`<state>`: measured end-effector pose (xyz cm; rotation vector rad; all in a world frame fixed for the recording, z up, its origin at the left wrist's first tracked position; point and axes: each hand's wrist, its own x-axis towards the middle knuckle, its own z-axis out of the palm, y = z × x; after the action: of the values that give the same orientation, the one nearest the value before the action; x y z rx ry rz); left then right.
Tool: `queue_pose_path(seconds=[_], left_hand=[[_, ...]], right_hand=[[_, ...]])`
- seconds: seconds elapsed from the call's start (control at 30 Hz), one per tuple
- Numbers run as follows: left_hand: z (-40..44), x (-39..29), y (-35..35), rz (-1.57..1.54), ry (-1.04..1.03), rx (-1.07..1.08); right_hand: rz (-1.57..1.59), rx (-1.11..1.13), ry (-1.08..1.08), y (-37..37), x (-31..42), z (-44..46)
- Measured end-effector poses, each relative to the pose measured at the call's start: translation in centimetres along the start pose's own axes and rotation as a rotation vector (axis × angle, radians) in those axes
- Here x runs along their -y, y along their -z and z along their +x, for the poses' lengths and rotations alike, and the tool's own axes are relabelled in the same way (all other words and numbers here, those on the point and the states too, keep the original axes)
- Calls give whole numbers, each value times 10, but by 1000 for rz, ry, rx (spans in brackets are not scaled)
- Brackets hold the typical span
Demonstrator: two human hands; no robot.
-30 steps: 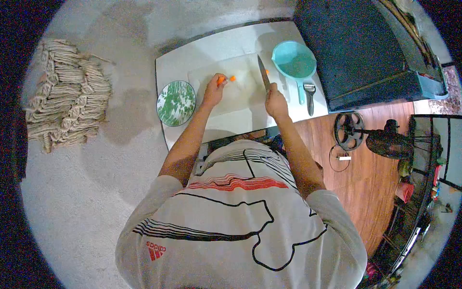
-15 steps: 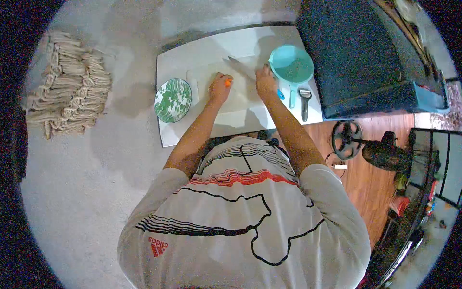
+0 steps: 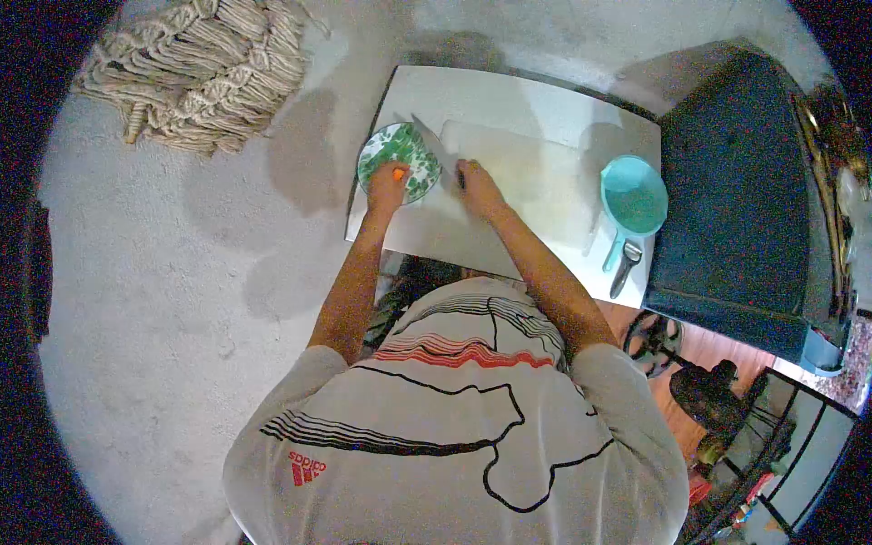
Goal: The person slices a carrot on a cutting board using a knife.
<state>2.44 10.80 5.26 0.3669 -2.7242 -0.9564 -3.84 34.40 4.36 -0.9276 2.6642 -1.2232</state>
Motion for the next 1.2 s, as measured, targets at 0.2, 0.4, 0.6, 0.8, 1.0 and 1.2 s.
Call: queue_pose_path(seconds=[0.2, 0.4, 0.6, 0.8, 1.0, 1.2], left_hand=[[14, 55, 13, 25, 29, 70], [10, 17, 33, -348, 8, 164], [15, -82, -13, -387, -294, 419], [21, -107, -82, -312, -387, 460], [22, -106, -110, -305, -315, 440], [14, -116, -89, -320, -252, 315]], right_hand=[[69, 26, -167, -35, 39, 50], [742, 45, -699, 19, 61, -22], [854, -380, -865, 50, 26, -135], [354, -269, -966, 96, 25, -146], [7, -155, -800, 94, -17, -150], [-7, -150, -777, 95, -17, -158]])
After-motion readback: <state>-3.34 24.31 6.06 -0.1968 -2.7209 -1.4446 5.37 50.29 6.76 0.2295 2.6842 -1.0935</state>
